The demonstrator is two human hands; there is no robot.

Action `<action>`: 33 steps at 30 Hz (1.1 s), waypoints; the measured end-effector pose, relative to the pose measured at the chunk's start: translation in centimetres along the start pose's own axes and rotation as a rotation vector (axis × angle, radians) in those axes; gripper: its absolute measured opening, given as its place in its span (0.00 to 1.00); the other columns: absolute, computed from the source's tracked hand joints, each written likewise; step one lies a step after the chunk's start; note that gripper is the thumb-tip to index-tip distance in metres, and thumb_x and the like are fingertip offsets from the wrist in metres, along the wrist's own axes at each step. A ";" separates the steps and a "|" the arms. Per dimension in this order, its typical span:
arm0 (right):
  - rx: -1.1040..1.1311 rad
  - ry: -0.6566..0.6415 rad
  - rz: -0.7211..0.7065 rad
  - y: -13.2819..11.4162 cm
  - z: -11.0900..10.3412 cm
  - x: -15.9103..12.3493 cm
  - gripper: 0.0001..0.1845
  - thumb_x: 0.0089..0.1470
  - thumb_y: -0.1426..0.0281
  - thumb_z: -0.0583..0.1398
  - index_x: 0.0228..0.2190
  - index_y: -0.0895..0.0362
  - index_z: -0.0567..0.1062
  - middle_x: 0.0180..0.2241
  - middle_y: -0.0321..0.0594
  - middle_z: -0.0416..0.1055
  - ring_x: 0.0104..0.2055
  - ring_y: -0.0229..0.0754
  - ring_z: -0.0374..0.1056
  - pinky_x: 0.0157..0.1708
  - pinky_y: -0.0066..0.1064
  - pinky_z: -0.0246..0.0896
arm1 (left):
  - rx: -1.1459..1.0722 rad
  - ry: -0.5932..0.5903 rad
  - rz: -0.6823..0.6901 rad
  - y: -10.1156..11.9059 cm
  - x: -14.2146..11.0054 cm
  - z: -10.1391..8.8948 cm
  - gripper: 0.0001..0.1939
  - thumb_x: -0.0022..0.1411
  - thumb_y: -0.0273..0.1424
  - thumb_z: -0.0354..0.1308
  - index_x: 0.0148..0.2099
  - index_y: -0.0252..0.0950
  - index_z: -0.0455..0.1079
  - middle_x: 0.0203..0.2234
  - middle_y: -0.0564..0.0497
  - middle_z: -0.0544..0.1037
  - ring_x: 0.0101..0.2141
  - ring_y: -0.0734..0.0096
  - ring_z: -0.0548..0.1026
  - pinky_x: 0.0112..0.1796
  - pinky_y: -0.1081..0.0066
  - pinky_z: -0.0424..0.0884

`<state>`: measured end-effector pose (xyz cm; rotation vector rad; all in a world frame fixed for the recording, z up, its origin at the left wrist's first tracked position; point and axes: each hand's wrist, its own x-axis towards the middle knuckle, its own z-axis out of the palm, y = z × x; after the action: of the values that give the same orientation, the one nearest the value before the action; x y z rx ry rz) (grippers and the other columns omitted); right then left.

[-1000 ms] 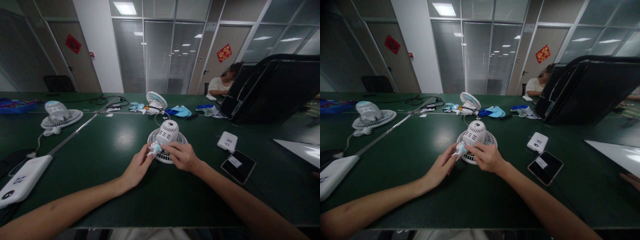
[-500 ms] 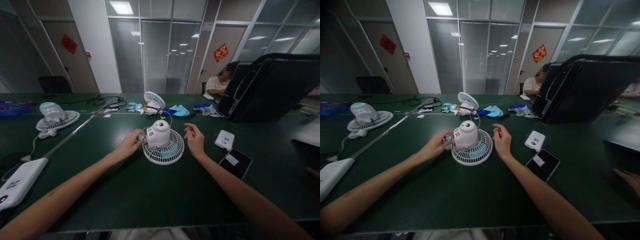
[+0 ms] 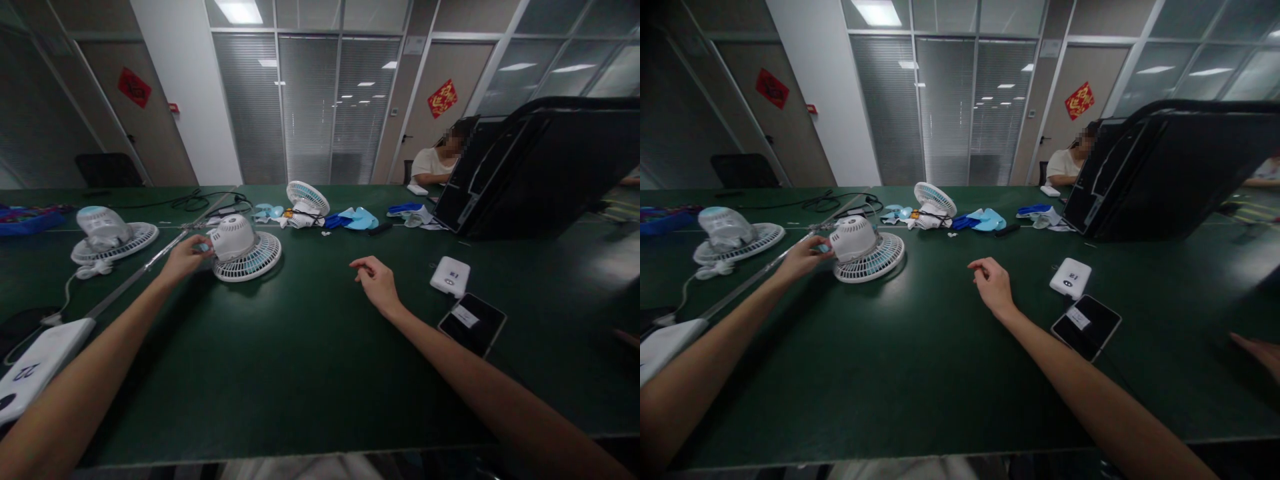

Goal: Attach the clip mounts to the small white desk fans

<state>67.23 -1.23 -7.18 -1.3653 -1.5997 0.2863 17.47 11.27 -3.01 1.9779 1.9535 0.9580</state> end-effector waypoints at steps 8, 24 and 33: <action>-0.217 -0.036 0.000 0.2 0.0 0.1 0.15 0.61 0.70 0.52 0.40 0.51 0.79 0.43 0.40 0.75 0.40 0.44 0.72 0.41 0.38 0.67 | 0.262 0.365 -0.180 -3.1 -1.5 -1.6 0.25 0.66 0.43 0.57 0.60 0.33 0.68 0.50 0.39 0.77 0.44 0.52 0.74 0.44 0.59 0.69; -0.611 -0.532 -0.011 0.0 0.4 -0.3 0.29 0.70 0.55 0.44 0.67 0.49 0.59 0.70 0.45 0.53 0.72 0.58 0.44 0.66 0.65 0.37 | 0.581 0.432 0.184 -0.5 -3.9 -1.6 0.23 0.72 0.39 0.51 0.64 0.35 0.64 0.63 0.42 0.65 0.60 0.49 0.59 0.58 0.56 0.54; -0.632 -0.509 -0.033 -0.2 0.8 -0.4 0.29 0.70 0.56 0.45 0.66 0.50 0.60 0.69 0.47 0.55 0.71 0.60 0.47 0.65 0.67 0.40 | 0.188 0.515 -0.335 -1.7 -2.9 -1.6 0.33 0.70 0.45 0.51 0.65 0.26 0.51 0.63 0.32 0.61 0.59 0.45 0.62 0.54 0.55 0.60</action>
<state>66.45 -1.35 -7.57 -1.8353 -2.2580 0.1090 15.42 8.22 -3.65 1.5024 2.6267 1.3228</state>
